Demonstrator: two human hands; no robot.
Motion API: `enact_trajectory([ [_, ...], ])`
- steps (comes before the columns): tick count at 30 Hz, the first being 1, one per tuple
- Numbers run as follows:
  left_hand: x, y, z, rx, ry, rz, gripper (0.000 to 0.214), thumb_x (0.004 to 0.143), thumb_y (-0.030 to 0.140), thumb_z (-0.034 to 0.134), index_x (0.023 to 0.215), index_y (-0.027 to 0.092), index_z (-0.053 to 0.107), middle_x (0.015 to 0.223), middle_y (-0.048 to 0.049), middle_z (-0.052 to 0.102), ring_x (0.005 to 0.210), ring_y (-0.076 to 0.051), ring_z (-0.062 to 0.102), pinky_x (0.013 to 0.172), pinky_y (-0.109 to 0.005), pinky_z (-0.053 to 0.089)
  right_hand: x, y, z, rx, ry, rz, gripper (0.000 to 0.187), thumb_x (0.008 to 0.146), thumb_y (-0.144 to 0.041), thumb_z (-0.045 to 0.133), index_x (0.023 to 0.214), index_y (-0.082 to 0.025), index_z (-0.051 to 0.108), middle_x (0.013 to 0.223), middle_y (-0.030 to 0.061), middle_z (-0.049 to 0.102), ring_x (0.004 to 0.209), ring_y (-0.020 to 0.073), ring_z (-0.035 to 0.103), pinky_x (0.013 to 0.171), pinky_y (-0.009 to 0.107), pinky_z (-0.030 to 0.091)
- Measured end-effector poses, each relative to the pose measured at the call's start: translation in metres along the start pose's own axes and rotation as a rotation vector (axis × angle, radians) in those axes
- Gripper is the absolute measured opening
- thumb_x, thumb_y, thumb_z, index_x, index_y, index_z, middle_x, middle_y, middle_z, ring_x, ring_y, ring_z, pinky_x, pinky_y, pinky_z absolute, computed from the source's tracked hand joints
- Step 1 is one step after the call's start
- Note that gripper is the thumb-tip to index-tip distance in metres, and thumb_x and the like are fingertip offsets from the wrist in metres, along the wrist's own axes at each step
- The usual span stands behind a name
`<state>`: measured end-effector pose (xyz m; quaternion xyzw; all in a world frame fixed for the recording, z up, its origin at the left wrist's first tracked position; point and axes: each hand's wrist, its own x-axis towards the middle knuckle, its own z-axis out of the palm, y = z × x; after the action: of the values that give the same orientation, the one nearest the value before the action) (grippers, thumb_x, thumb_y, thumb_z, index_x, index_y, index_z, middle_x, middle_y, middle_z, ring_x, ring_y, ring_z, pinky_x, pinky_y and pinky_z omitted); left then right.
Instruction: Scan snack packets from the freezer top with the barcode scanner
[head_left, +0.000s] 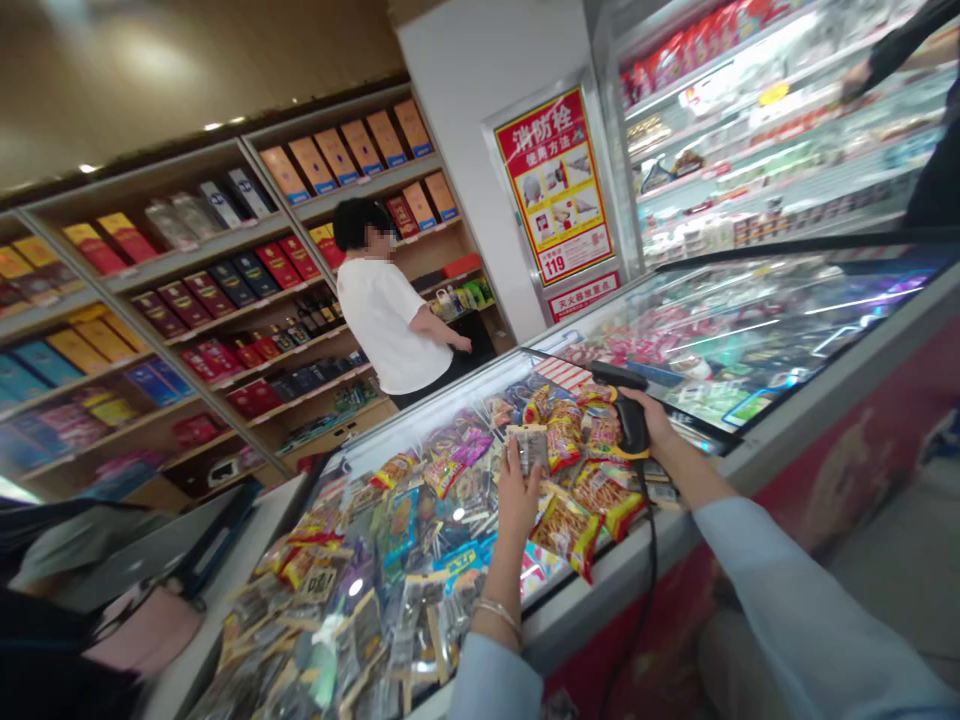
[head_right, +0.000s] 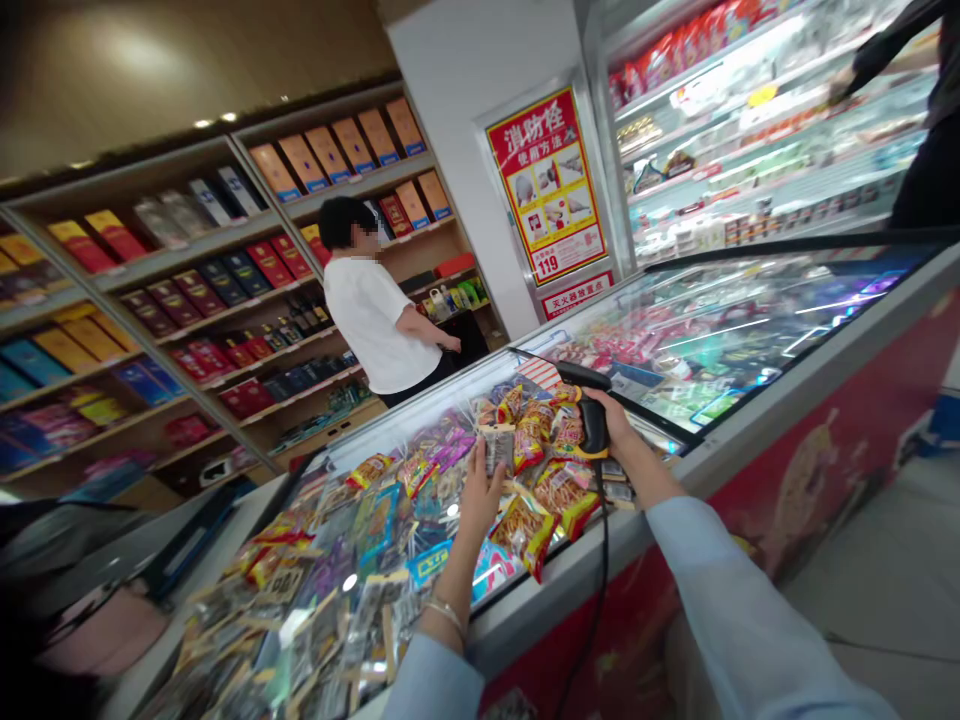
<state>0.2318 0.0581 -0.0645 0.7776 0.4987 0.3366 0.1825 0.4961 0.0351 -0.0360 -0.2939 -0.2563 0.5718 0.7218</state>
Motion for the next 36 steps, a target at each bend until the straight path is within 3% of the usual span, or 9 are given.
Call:
enact_trajectory([
  [9,-0.006,0.015,0.017,0.13,0.117,-0.034,0.067,0.093,0.047,0.036,0.152,0.02,0.019,0.151,-0.0211,0.03,0.136,-0.032,0.039,0.105,-0.046,0.037,0.003,0.003,-0.002,-0.072,-0.011,-0.008,0.022,0.073,-0.04,0.063,0.076,-0.018,0.06,0.055,0.0019,0.059,0.042,0.0126,0.051,0.039,0.022,0.043],
  [18,-0.003,0.017,0.004,0.094,0.153,-0.058,0.064,0.093,0.051,0.034,0.148,0.02,0.03,0.152,-0.0163,0.033,0.138,-0.028,0.037,0.111,-0.042,0.032,-0.001,0.001,-0.001,-0.048,0.006,-0.002,0.022,0.074,-0.041,0.062,0.071,-0.019,0.059,0.055,0.0024,0.06,0.042,0.0137,0.051,0.037,0.023,0.042],
  [25,-0.003,0.012,0.006,0.008,0.117,-0.028,0.059,0.095,0.043,0.028,0.148,0.017,0.03,0.153,-0.0133,0.034,0.139,-0.021,0.036,0.113,-0.035,0.031,0.0,0.002,-0.003,-0.067,-0.017,-0.002,0.022,0.073,-0.042,0.062,0.073,-0.02,0.059,0.051,0.0008,0.056,0.04,0.0144,0.051,0.034,0.024,0.041],
  [36,-0.005,0.021,-0.003,0.005,0.141,-0.031,0.058,0.095,0.043,0.03,0.146,0.014,0.036,0.151,-0.0154,0.037,0.14,-0.023,0.034,0.114,-0.038,0.028,-0.008,-0.005,0.006,-0.077,-0.017,-0.031,0.021,0.074,-0.04,0.063,0.07,-0.021,0.056,0.051,-0.001,0.055,0.039,0.0127,0.05,0.034,0.023,0.042],
])
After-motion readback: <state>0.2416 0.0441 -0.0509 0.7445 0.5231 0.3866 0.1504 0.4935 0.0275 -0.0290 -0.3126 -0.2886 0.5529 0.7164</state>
